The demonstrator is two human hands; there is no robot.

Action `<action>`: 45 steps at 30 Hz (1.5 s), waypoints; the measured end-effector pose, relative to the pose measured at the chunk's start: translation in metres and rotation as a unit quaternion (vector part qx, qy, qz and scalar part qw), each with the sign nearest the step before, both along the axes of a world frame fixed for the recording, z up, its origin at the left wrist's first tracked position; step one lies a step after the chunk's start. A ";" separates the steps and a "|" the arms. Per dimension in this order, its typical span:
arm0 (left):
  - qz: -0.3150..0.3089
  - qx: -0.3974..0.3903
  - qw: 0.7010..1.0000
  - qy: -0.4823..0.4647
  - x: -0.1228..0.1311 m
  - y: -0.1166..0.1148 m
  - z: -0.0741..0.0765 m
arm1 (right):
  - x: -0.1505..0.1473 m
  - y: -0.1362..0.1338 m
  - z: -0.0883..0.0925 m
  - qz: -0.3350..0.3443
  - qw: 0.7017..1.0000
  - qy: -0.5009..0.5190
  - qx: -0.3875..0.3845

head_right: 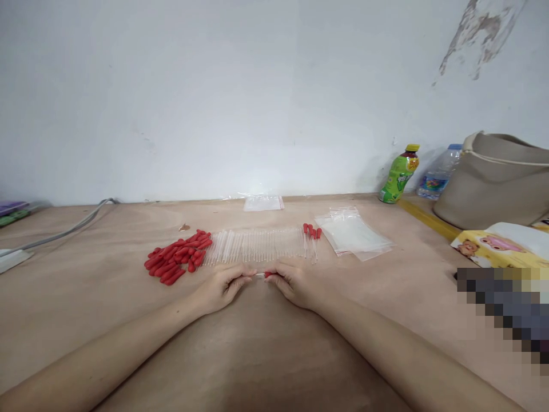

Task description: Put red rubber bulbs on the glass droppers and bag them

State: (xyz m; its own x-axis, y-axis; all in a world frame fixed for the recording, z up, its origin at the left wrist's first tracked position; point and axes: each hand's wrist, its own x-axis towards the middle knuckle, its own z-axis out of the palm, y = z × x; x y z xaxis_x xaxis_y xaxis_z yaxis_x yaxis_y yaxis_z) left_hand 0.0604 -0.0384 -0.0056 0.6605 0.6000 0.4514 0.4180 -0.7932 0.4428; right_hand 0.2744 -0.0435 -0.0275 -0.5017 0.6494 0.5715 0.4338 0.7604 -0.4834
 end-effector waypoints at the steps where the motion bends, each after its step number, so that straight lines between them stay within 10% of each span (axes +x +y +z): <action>1: -0.001 0.004 1.000 0.001 0.000 0.000 0.000 | 0.000 -0.001 0.001 0.000 1.000 -0.002 0.007; 18: 0.009 0.135 0.980 0.147 0.001 -0.001 -0.004 | -0.004 -0.004 0.008 -0.010 0.992 -0.110 0.054; 26: 0.058 0.085 0.993 0.057 -0.005 0.005 -0.005 | 0.004 0.007 0.001 -0.033 0.999 0.011 -0.027; 45: 0.033 0.062 0.996 0.051 -0.006 0.001 -0.006 | 0.000 0.005 0.003 -0.011 0.998 -0.053 -0.028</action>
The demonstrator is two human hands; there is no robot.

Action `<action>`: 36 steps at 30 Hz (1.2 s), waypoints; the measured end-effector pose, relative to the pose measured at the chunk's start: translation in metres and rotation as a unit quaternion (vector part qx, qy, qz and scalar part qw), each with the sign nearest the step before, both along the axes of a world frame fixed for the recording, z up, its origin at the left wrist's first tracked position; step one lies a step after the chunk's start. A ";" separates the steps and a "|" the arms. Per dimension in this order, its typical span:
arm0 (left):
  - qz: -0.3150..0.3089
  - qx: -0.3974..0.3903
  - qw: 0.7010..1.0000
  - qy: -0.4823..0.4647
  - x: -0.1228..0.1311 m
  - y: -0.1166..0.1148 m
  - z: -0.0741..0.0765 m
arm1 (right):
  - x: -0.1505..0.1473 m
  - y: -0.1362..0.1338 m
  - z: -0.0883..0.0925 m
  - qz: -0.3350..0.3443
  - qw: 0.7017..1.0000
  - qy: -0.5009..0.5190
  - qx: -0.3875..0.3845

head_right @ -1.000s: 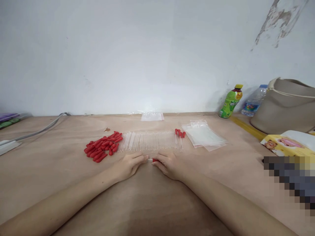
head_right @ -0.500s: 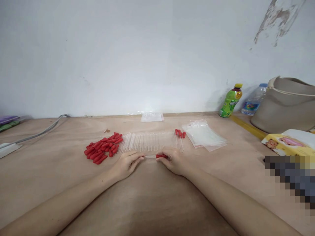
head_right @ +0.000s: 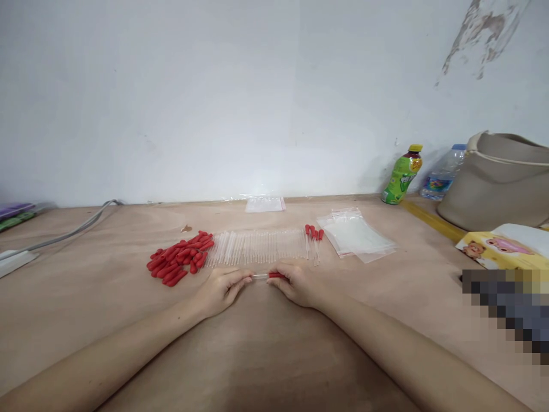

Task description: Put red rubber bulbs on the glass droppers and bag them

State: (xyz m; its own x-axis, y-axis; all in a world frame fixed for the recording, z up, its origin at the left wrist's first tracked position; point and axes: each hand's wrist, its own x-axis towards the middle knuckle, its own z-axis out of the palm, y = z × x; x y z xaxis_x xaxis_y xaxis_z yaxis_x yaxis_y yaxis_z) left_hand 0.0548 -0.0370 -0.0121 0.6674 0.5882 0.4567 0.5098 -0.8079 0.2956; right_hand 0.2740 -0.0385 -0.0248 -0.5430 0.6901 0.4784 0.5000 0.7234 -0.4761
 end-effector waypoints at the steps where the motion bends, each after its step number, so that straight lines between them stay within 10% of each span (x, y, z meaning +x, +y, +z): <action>1: 0.001 -0.001 1.000 0.000 0.000 0.000 0.000 | -0.001 0.000 0.000 -0.002 1.000 -0.002 0.000; 17: -0.005 -0.013 1.000 0.018 0.001 -0.001 0.005 | -0.006 -0.003 0.008 0.011 0.999 -0.004 0.050; 28: -0.002 0.008 0.999 -0.041 0.001 -0.002 0.004 | -0.004 0.003 0.014 -0.038 0.962 0.223 -0.156; 36: 0.012 -0.001 0.999 -0.042 0.004 0.001 0.002 | 0.066 0.040 0.058 -0.167 0.913 0.342 -0.146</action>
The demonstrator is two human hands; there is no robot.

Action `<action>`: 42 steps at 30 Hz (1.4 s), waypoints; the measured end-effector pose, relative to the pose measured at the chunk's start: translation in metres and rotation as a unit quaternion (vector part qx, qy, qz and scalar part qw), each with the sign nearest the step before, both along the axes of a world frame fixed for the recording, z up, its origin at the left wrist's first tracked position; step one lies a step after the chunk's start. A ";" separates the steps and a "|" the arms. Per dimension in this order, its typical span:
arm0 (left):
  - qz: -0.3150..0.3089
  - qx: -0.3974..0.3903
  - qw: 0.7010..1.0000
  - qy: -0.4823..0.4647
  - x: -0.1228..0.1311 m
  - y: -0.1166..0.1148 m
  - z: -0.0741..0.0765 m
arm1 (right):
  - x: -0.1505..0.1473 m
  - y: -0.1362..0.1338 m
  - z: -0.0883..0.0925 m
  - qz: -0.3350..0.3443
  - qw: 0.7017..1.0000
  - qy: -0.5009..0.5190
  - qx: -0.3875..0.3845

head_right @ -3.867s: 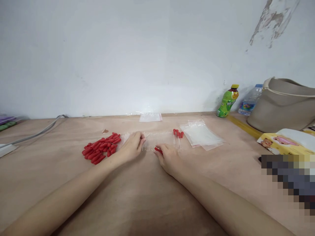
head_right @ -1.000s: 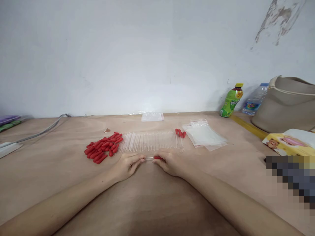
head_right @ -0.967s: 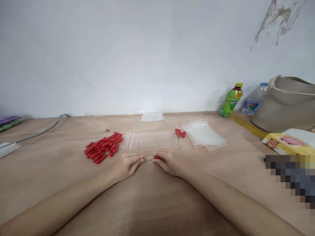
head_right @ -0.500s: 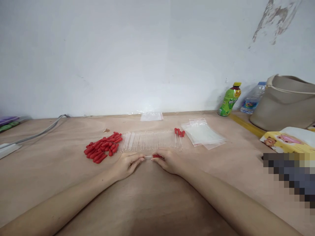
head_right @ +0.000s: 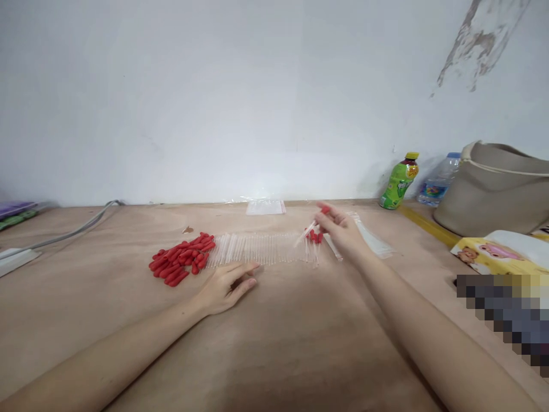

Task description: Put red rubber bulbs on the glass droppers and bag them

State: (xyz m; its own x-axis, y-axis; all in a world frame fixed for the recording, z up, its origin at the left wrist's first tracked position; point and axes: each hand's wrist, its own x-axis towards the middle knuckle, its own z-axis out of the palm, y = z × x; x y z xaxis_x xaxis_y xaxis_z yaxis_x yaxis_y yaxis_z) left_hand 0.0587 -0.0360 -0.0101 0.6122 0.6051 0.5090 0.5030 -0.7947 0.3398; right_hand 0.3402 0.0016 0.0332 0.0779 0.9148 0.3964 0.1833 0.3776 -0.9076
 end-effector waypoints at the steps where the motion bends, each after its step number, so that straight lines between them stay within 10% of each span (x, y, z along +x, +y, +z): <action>1: -0.004 0.001 1.000 0.003 0.001 0.000 0.000 | 0.012 0.005 0.003 -0.034 0.999 -0.031 -0.011; 9: -0.015 0.013 1.000 0.022 0.004 0.002 0.003 | 0.032 0.045 -0.025 -0.153 0.880 -0.430 -0.133; 42: 0.000 0.009 0.999 0.048 0.003 0.002 0.002 | 0.011 0.018 -0.012 -0.175 0.819 -0.511 -0.197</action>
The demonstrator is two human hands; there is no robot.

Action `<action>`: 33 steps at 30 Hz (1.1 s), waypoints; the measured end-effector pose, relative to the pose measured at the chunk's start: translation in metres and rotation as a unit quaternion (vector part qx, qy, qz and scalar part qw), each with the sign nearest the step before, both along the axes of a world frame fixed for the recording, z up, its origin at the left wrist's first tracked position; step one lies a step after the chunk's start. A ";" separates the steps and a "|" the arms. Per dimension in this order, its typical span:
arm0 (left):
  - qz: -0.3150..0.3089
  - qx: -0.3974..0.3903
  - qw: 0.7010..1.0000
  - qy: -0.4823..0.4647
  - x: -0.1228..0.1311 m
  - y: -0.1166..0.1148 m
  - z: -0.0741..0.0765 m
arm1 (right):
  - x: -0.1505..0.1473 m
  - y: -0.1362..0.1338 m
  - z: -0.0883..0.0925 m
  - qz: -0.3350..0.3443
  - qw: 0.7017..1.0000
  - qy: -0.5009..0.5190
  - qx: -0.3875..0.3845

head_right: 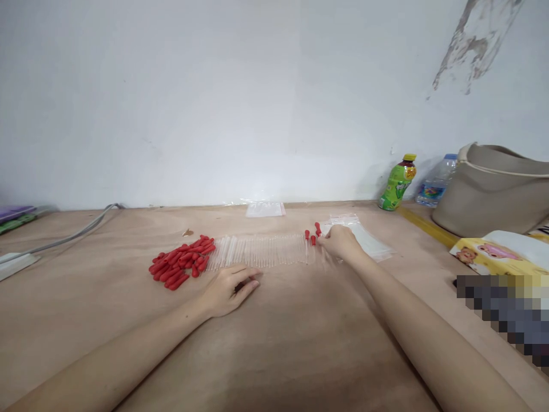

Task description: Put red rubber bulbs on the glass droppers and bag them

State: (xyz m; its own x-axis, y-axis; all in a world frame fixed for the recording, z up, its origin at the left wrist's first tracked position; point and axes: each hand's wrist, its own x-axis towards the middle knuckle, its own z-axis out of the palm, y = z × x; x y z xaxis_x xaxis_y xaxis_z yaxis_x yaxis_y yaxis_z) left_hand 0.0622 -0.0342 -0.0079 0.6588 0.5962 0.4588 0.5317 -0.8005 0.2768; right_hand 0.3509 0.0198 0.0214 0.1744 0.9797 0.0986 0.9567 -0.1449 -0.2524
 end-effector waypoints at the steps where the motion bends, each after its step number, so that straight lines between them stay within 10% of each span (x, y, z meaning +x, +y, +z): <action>1: 0.001 0.000 1.000 0.002 0.000 0.000 0.000 | 0.005 0.001 0.003 -0.010 1.000 -0.002 0.002; 33: 0.009 -0.009 1.000 0.013 0.001 -0.001 -0.001 | -0.024 0.002 -0.018 -0.003 0.999 0.046 -0.002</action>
State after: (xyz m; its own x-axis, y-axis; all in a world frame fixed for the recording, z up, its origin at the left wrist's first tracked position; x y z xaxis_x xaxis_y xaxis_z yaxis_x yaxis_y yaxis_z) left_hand 0.0633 -0.0349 -0.0087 0.6598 0.6156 0.4310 0.5526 -0.7861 0.2769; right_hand 0.3267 0.0222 0.0033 0.1890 0.9788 0.0784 0.9283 -0.1521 -0.3394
